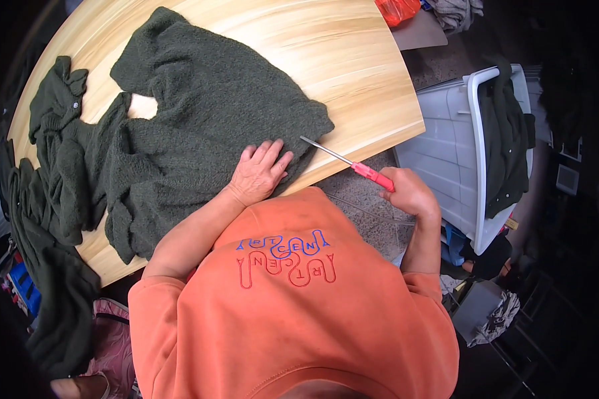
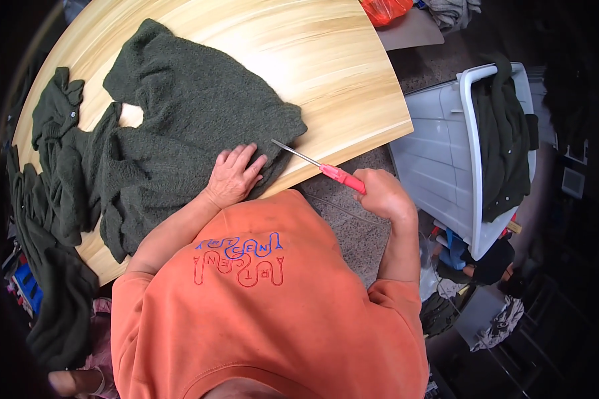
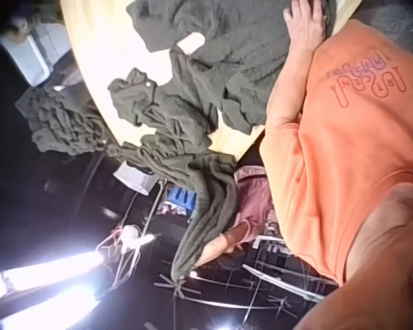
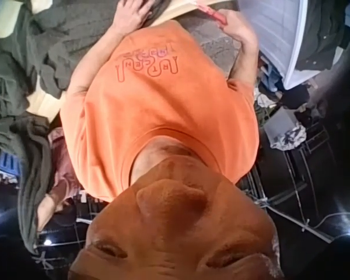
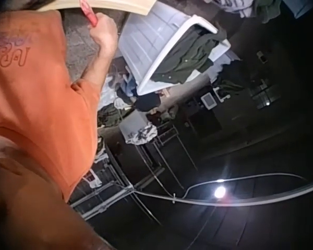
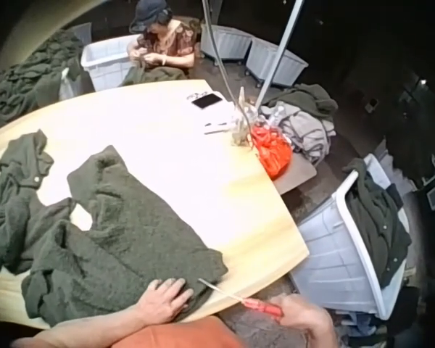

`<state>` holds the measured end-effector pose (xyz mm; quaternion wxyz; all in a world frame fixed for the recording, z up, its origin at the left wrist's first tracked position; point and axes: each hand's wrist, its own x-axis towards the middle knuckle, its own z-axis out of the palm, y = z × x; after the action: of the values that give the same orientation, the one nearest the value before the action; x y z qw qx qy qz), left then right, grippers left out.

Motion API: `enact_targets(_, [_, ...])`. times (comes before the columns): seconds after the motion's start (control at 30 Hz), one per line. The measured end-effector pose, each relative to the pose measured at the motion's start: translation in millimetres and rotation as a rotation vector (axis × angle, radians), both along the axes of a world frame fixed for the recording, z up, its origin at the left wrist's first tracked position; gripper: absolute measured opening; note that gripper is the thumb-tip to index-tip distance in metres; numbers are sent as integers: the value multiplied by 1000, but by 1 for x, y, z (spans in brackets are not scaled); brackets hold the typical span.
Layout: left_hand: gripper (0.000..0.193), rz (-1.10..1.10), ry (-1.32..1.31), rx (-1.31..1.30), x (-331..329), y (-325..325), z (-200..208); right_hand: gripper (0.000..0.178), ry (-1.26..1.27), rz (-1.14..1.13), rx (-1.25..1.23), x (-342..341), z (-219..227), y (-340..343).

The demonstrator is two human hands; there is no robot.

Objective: Trimming loose threads from green knitted garments using scissors.

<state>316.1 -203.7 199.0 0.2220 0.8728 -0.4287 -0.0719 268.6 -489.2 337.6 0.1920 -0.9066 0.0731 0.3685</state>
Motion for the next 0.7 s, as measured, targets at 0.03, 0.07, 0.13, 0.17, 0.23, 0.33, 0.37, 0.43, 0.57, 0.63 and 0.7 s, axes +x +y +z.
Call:
enact_targets(0.03, [48, 7, -95, -26, 3, -1, 6, 17, 2, 5, -3, -2, 1, 1])
enact_targets(0.07, [51, 13, -191, -53, 5, -2, 9, 17, 5, 3, -4, -3, 0, 2])
enact_targets(0.13, [53, 41, -60, -62, 8, -7, 9, 17, 28, -18, -40, -2, -2, 2])
enact_targets(0.17, [55, 70, 68, -69, 10, -10, 9, 17, 28, -17, -40, -1, 0, 3])
enact_targets(0.23, [57, 39, 80, 32, 12, -18, 12, 16, 40, -65, -48, 3, 6, 6])
enact_targets(0.33, [58, 3, 102, 169, 14, -24, 13, 15, 2, -35, -73, 2, 7, 4])
enact_targets(0.37, [57, 4, 120, 204, 14, -24, 16, 15, 2, -37, -75, 0, 7, 4])
enact_targets(0.43, [56, 4, 137, 239, 14, -25, 17, 14, -2, 16, -70, -5, 4, 4])
enact_targets(0.57, [56, 31, 126, 230, 14, -25, 14, 12, 65, 49, -91, -1, 9, 11])
enact_targets(0.63, [56, 35, 125, 221, 14, -25, 13, 10, -11, 37, -126, -2, 10, 11])
enact_targets(0.7, [55, 46, 121, 194, 14, -24, 13, 9, -28, 50, -156, -3, 10, 10])
